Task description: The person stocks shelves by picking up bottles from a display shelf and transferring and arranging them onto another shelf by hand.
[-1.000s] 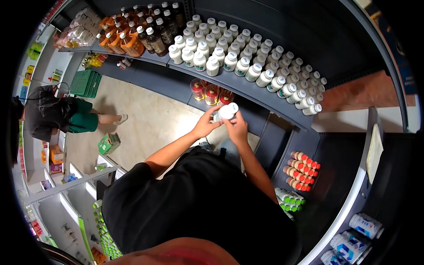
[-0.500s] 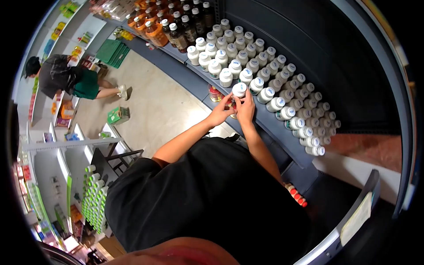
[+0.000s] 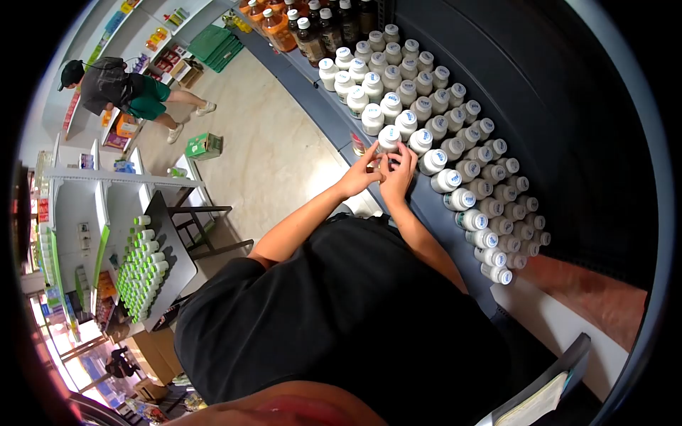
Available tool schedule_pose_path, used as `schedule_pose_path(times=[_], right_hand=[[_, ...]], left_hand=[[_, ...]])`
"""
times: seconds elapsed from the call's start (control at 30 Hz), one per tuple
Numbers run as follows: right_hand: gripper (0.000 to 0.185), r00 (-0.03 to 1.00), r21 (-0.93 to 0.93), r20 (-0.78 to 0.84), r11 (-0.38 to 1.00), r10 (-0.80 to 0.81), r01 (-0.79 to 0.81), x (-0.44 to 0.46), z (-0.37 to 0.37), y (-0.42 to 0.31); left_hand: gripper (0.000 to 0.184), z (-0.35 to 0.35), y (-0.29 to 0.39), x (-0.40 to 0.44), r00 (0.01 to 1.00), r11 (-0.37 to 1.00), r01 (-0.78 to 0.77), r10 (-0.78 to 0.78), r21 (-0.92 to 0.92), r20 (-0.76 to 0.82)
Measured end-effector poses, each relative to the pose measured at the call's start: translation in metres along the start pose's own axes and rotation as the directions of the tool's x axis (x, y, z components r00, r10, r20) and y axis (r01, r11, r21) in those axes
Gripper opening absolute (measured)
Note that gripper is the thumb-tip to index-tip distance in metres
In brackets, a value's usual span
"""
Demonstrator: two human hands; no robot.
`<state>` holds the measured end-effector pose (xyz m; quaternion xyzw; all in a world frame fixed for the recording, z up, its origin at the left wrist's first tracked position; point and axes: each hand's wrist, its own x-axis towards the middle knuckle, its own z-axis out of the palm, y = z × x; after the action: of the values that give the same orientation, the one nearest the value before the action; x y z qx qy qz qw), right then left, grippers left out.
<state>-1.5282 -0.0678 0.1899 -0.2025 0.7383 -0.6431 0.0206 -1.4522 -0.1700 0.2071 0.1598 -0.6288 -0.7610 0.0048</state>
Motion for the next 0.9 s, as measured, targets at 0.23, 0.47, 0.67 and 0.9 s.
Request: schedule_pose_path(times=[0.23,0.47,0.67,0.9], right_hand=[[0.012,0.980,-0.109,0.196,0.994,0.027,-0.006,0.003,-0.008,0.024],[0.014,0.968,-0.200,0.249,0.977,-0.022,0.074,0.008,-0.001,0.024],[0.008,0.990,-0.243,0.079,0.961,-0.113,0.129,0.005,0.004,0.027],[0.007,0.916,-0.171,0.270,0.922,-0.296,0.348,-0.036,0.026,0.025]], left_hand=[[0.093,0.005,0.000,0.009,0.999,1.000,-0.017,0.016,-0.018,-0.033],[0.067,-0.012,-0.014,-0.005,0.994,0.995,-0.013,0.024,0.101,-0.108],[0.046,-0.068,-0.092,-0.053,0.971,0.890,0.199,-0.123,0.410,-0.205],[0.046,-0.192,-0.356,-0.235,0.628,0.320,0.757,-0.596,0.569,-0.500]])
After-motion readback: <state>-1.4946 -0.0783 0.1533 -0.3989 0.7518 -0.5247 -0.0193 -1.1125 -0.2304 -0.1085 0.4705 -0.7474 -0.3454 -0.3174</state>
